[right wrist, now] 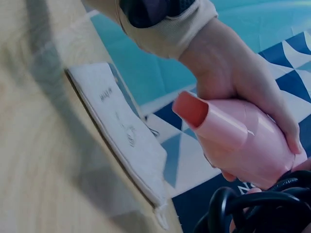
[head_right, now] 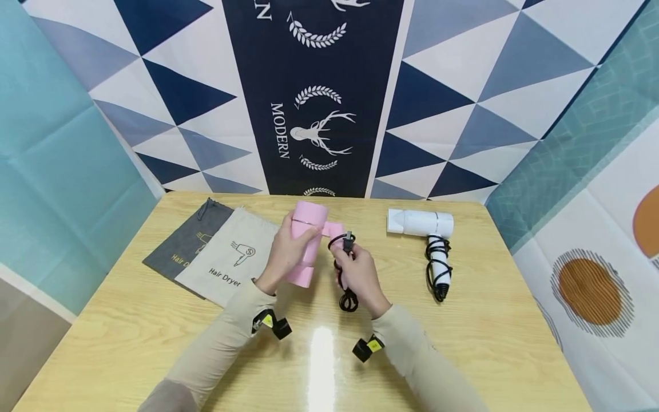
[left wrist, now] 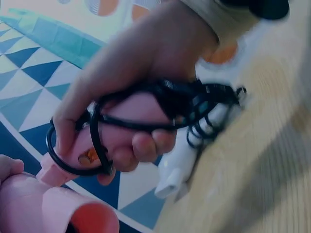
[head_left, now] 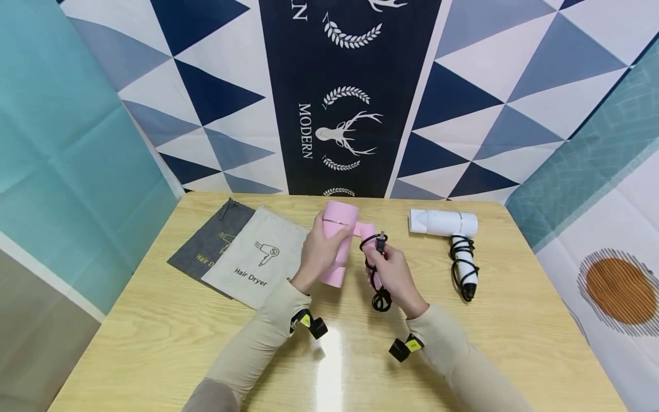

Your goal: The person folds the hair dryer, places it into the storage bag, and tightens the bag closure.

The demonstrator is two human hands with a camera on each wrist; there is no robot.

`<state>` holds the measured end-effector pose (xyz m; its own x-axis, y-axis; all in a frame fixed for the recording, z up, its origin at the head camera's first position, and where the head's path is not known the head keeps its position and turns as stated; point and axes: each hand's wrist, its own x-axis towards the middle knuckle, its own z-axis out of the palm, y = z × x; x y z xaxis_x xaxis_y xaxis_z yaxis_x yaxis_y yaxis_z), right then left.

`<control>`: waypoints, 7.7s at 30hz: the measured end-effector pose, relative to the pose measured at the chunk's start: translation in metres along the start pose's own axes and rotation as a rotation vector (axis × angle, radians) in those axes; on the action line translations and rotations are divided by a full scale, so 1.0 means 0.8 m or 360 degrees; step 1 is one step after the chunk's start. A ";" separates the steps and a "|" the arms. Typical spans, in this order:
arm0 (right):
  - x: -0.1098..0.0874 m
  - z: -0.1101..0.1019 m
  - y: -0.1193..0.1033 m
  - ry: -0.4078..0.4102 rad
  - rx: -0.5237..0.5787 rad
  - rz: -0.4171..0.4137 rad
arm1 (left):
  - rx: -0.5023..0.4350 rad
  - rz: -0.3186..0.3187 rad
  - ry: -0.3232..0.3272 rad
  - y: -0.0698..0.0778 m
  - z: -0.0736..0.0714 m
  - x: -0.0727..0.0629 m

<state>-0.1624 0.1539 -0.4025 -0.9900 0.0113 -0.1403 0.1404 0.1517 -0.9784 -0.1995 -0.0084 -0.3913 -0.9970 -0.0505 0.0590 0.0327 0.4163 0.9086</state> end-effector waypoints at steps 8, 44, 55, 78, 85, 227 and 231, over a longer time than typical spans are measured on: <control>-0.002 0.000 0.003 -0.0004 0.0011 0.0003 | -0.0052 -0.0017 -0.0020 -0.003 0.001 -0.002; -0.006 0.010 0.007 0.0116 0.0124 -0.0031 | -0.0085 -0.0004 0.0051 -0.003 0.003 -0.005; -0.010 0.034 0.006 0.0279 0.0125 -0.0101 | -0.0226 -0.0021 0.0143 -0.004 0.020 -0.010; -0.009 0.042 0.014 0.0321 -0.0053 -0.0108 | -0.0224 -0.0066 0.0205 -0.011 0.036 -0.016; -0.008 0.040 0.013 0.0303 -0.0064 -0.0105 | -0.0285 -0.0042 0.0193 -0.011 0.035 -0.015; 0.010 -0.006 0.007 0.0268 -0.0241 -0.0191 | -0.0233 -0.0061 -0.0154 -0.019 0.004 0.002; 0.010 -0.010 0.006 0.0266 -0.0235 -0.0186 | -0.0205 -0.0084 -0.0148 -0.023 -0.003 0.009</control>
<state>-0.1694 0.1629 -0.4072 -0.9891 0.1467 0.0115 0.0340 0.3040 -0.9521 -0.2074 -0.0185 -0.4063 -0.9996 0.0174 -0.0234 -0.0172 0.2955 0.9552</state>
